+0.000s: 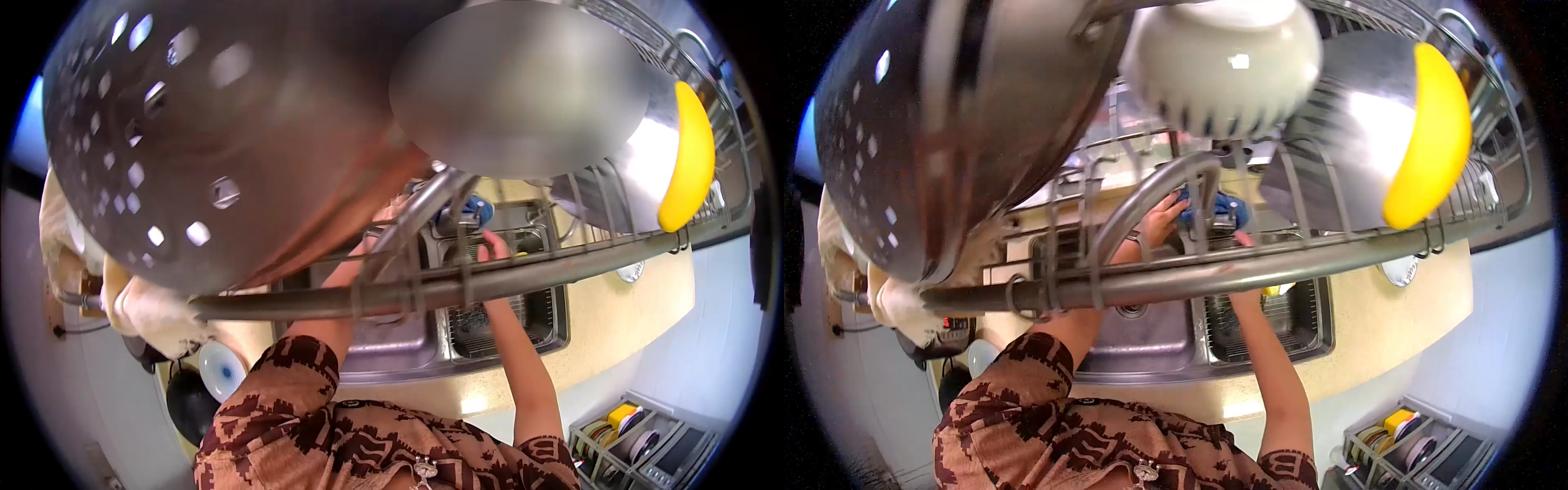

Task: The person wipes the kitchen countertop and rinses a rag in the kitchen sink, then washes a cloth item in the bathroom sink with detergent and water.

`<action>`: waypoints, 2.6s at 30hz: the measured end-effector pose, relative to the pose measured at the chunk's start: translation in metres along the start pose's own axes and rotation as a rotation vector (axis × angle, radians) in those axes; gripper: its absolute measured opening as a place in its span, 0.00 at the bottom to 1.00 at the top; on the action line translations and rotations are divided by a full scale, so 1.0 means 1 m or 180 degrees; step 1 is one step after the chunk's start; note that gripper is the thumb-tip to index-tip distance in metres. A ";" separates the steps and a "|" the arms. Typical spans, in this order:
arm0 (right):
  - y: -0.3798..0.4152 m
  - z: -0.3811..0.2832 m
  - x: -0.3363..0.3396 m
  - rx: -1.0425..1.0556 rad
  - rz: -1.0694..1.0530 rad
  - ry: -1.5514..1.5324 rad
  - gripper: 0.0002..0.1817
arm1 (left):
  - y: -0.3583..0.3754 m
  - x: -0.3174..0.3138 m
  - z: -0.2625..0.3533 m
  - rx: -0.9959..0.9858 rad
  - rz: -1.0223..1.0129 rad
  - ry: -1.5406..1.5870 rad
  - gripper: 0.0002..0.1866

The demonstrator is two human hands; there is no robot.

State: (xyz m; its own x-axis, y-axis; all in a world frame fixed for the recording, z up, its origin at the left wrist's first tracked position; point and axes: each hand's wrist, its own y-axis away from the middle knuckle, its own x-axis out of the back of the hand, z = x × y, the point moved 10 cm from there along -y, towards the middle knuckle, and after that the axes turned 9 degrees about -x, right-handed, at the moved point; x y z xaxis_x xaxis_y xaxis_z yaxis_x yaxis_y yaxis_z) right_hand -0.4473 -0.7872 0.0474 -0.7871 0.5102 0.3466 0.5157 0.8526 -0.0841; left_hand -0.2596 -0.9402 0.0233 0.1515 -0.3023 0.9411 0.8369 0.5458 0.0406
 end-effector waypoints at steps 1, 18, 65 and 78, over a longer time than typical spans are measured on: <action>0.017 -0.014 0.009 0.0208 0.0083 0.0169 0.18 | 0.014 0.003 -0.012 0.0134 0.0038 -0.0007 0.31; 0.121 0.010 0.036 -0.0882 -0.0958 0.0633 0.10 | 0.310 0.032 -0.179 0.3159 0.0131 -0.0149 0.20; 0.235 0.013 -0.073 -0.0178 -0.2567 0.4020 0.18 | 0.552 -0.064 0.086 0.2910 -0.0766 -0.0265 0.42; 0.276 -0.050 -0.106 -0.1282 -0.3687 0.1394 0.19 | 0.555 -0.058 0.091 0.2525 -0.0434 -0.0599 0.44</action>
State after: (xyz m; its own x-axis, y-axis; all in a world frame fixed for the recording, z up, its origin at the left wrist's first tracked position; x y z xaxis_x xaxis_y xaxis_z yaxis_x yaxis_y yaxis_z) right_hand -0.2044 -0.6114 0.0341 -0.7045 -0.6389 0.3090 -0.2599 0.6374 0.7254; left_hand 0.1482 -0.5482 0.0215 -0.0740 -0.3084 0.9484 0.2111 0.9246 0.3172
